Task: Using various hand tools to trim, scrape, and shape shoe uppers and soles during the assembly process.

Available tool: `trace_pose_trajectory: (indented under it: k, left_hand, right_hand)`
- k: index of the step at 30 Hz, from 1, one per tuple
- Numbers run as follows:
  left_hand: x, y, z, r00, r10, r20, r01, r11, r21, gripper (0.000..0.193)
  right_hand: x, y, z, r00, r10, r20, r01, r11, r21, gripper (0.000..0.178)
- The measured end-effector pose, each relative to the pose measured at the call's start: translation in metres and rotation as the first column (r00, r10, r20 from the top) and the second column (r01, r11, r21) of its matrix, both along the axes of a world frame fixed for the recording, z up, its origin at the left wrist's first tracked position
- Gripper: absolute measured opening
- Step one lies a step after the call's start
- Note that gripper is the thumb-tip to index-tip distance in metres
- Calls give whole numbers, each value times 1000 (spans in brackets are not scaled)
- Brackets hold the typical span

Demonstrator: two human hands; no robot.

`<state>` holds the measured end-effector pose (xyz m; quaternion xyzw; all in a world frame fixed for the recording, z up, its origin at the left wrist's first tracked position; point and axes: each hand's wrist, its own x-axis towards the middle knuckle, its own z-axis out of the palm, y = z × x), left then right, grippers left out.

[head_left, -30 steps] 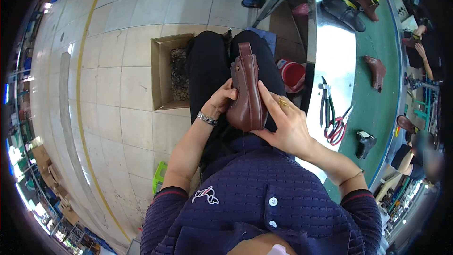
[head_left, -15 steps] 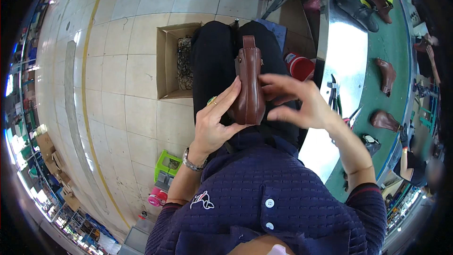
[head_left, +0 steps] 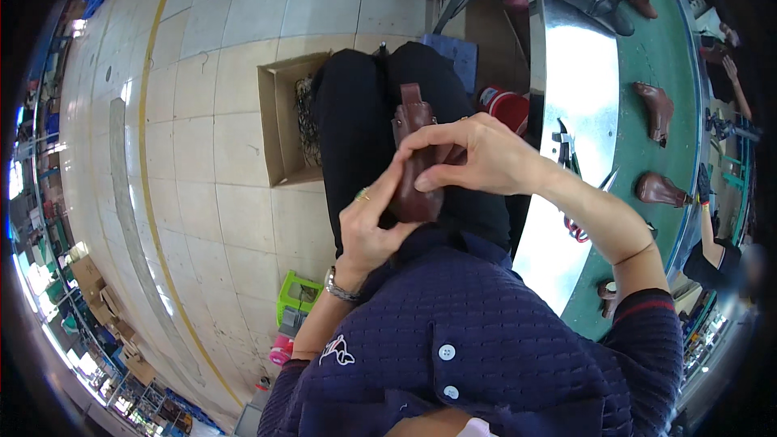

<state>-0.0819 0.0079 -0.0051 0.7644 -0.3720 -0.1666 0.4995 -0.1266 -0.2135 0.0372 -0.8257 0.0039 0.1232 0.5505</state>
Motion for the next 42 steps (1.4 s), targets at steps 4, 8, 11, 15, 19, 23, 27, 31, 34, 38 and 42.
trace_pose_trajectory:
  k: [4,8,11,15,19,23,27,31,34,38,42]
  left_hand:
    - [39,-8,-9,959,142,-243,-167,982,-86,62]
    - [101,-25,4,915,251,-315,-317,932,-178,42]
    - [144,-52,18,848,127,-514,-251,951,-180,36]
    - [180,-81,19,830,66,-554,-108,993,-44,34]
    - [194,-110,23,857,34,-515,-16,999,39,36]
    - [196,-114,-7,985,-16,-171,45,984,172,42]
    - [167,-105,2,981,134,-141,-104,974,199,41]
    - [154,-102,-5,976,198,-87,-199,980,-3,31]
    - [151,-107,-6,961,247,-127,-252,967,-28,28]
    - [150,-110,-10,947,290,-134,-304,947,-98,26]
    - [153,-109,-10,949,277,-149,-297,944,-140,26]
  right_hand:
    - [-13,17,13,940,-342,-2,343,940,4,42]
    - [-81,-31,-37,718,-674,173,685,641,-345,52]
    - [-161,-66,-83,678,-692,248,502,190,-844,56]
    - [-192,-67,-90,546,-837,-40,452,335,-827,57]
    - [-199,-78,-90,527,-850,-18,559,363,-745,48]
    - [-133,-81,-19,175,-878,-445,969,233,-79,42]
    - [-54,-66,42,517,-644,-564,822,557,118,71]
    - [24,-53,59,737,-344,-582,577,769,276,68]
    - [55,-45,48,772,-268,-577,554,729,403,68]
    - [86,-46,42,781,-183,-597,480,788,386,65]
    - [96,-42,48,767,-181,-615,385,897,216,59]
